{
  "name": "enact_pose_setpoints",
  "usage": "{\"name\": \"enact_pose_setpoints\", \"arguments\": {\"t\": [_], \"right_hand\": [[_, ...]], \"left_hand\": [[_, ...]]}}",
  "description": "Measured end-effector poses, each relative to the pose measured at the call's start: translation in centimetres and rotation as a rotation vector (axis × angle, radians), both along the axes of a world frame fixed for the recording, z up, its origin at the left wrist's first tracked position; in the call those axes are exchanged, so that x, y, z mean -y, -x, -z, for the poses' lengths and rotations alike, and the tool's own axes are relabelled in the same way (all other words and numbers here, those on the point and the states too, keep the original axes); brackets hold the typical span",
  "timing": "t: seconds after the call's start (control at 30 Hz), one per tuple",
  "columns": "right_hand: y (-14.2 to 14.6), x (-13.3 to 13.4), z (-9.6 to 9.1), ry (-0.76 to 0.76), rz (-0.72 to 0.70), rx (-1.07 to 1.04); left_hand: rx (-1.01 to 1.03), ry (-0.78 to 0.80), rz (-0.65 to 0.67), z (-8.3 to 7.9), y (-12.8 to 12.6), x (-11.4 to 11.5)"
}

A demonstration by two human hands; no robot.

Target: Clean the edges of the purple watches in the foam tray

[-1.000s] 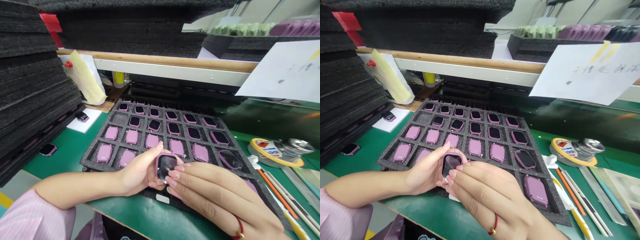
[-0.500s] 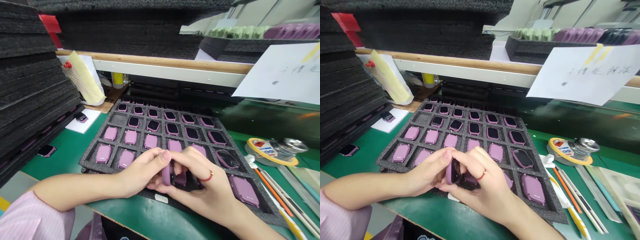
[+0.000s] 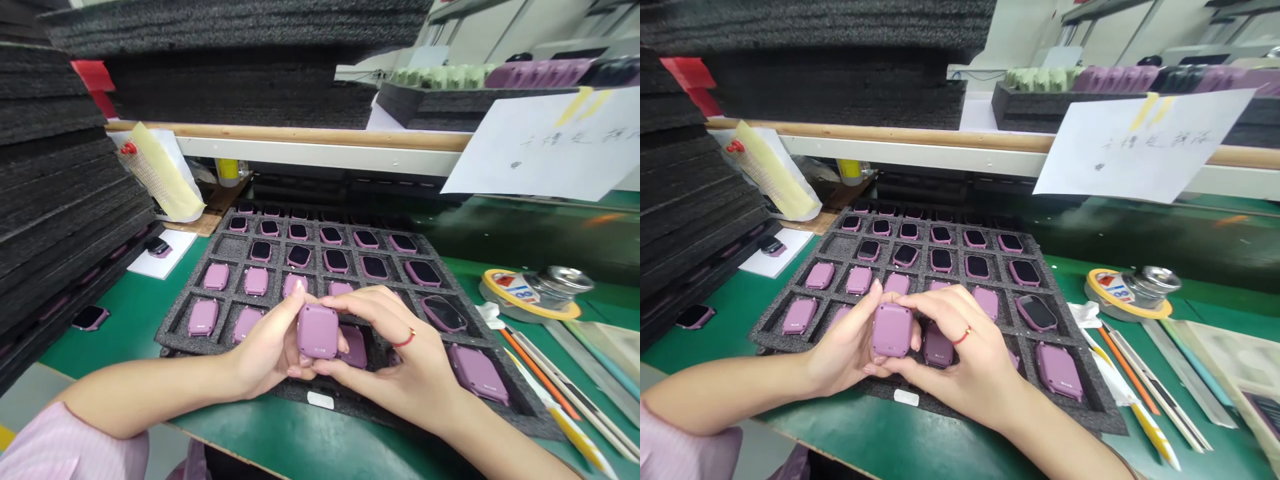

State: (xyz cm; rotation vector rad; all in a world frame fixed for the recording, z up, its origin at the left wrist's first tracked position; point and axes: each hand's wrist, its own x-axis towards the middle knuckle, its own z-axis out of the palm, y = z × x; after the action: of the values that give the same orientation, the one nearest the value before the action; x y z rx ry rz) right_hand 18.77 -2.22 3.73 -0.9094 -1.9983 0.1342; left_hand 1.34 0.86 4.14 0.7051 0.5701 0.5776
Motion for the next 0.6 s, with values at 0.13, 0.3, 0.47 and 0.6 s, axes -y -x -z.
{"name": "enact_pose_setpoints", "arguments": {"t": [0.13, 0.3, 0.47, 0.6], "right_hand": [[-0.2, -0.2, 0.2, 0.008, 0.034, -0.039], [-0.5, -0.2, -0.3, 0.007, 0.028, -0.034], [-0.6, -0.1, -0.8, 0.019, 0.025, -0.004], [-2.0, -0.1, -1.5, 0.103, -0.013, 0.056]], "left_hand": [[-0.035, -0.096, -0.026, -0.3, -0.1, 0.3], [-0.105, -0.228, -0.057, -0.6, 0.3, 0.3], [-0.138, -0.366, -0.057, -1.1, 0.7, 0.5], [-0.201, -0.452, 0.028, -2.6, 1.3, 0.1]]}}
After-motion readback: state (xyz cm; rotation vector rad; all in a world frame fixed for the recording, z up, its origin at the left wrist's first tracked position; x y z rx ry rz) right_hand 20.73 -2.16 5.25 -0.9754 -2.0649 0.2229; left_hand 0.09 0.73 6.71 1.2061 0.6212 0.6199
